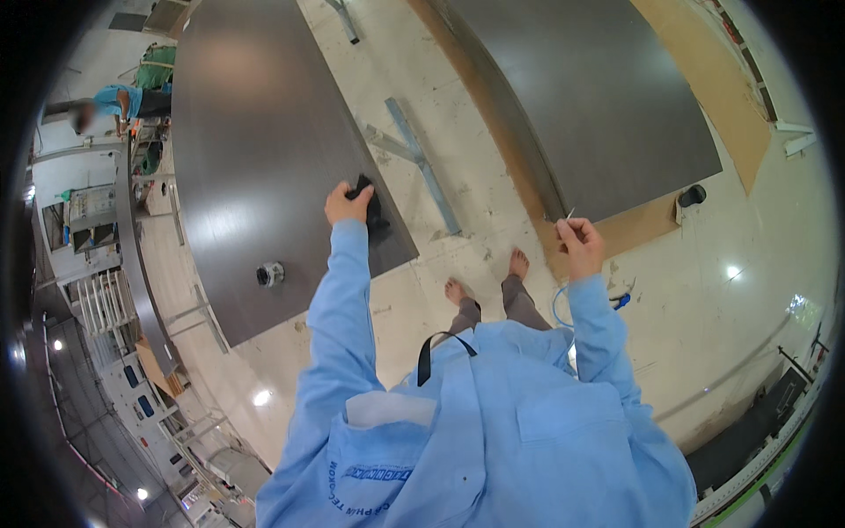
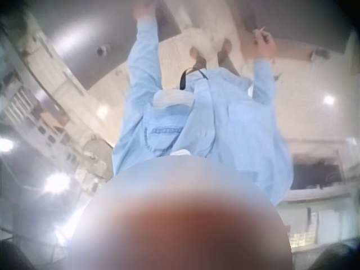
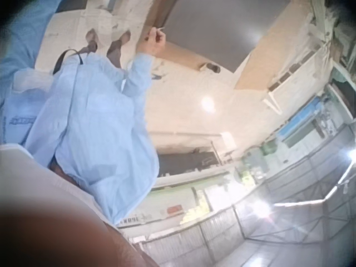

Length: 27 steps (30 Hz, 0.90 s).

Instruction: The person applies a dark substance to the edge of a large gray tabletop using a small cloth, holding a container in the other hand. They move along the edge, repeatedly dabbing the cloth and working on different sections of the tabletop perimeter.

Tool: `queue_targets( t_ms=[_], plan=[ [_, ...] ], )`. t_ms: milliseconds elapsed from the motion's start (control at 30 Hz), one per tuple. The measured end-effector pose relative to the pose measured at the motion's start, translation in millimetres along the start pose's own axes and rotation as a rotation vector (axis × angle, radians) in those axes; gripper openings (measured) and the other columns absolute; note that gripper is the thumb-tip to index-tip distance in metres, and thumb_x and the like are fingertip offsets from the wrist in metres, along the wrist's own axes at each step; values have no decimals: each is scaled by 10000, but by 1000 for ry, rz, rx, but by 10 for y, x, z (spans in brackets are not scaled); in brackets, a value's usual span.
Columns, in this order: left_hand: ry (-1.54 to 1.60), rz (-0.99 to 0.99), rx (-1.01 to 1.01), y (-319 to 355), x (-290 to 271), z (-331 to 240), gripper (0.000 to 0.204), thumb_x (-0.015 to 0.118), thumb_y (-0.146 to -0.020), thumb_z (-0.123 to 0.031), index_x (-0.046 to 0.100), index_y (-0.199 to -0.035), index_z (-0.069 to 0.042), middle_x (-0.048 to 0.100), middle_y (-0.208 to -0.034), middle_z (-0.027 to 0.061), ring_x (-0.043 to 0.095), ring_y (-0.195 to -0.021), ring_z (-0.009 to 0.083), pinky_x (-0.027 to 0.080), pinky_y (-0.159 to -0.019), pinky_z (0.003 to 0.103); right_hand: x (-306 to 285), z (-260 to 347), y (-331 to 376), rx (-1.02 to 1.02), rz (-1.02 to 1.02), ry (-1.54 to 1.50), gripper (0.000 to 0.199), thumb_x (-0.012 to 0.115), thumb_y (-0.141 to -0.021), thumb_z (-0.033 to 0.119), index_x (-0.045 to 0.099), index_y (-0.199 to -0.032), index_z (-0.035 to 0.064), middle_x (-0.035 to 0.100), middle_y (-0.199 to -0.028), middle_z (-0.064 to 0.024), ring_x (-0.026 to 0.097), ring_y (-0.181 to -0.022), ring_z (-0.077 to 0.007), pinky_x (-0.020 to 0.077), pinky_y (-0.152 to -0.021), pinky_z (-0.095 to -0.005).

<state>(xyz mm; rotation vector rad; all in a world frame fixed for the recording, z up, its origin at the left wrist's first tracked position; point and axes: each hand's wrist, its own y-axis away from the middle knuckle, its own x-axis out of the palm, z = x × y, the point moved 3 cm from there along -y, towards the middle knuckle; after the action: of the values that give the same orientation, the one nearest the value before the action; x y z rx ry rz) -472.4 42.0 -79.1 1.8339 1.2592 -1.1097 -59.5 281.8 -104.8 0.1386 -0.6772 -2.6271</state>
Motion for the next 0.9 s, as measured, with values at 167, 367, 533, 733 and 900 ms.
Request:
queue_targets(
  t_ms=[167, 367, 533, 733, 900],
  plan=[
    [-59, 85, 13, 31, 2, 19, 529, 912, -777, -420, 715, -1030, 0, 739, -1080, 253, 685, -1044, 449, 538, -948, 497, -46, 14, -60, -43, -18, 17, 105, 769, -1001, 201, 703, -983, 122, 757, -971, 14, 669, -873, -73, 506, -713, -271],
    [-142, 235, -72, 51, 22, 19, 455, 887, -836, -346, 684, -1021, 17, 748, -1104, 239, 686, -1063, 454, 531, -951, 505, -92, 12, -114, -31, -6, -25, 98, 783, -988, 180, 706, -988, 119, 762, -971, 5, 676, -864, -77, 508, -699, -276],
    [75, -207, 234, 99, -58, -48, 457, 891, -784, -398, 686, -917, -12, 742, -973, 246, 697, -970, 448, 540, -883, 516, -190, -31, -126, -33, -71, -57, 130, 781, -993, 190, 709, -992, 81, 748, -925, 1, 652, -813, -71, 501, -672, -259],
    [43, 97, 49, 244, 52, 41, 449, 888, -808, -347, 662, -937, 19, 723, -1000, 260, 685, -957, 467, 535, -864, 521, -306, -67, -157, -41, -98, -8, 106, 792, -990, 198, 717, -1003, 124, 766, -988, 12, 680, -882, -80, 509, -721, -261],
    [12, 90, -20, 341, 31, 3, 434, 890, -824, -327, 677, -998, 9, 723, -1052, 266, 678, -1005, 469, 531, -917, 520, -306, -69, -174, -20, -67, -36, 102, 795, -989, 195, 716, -997, 130, 764, -987, 14, 679, -878, -81, 510, -721, -262]
  ],
)
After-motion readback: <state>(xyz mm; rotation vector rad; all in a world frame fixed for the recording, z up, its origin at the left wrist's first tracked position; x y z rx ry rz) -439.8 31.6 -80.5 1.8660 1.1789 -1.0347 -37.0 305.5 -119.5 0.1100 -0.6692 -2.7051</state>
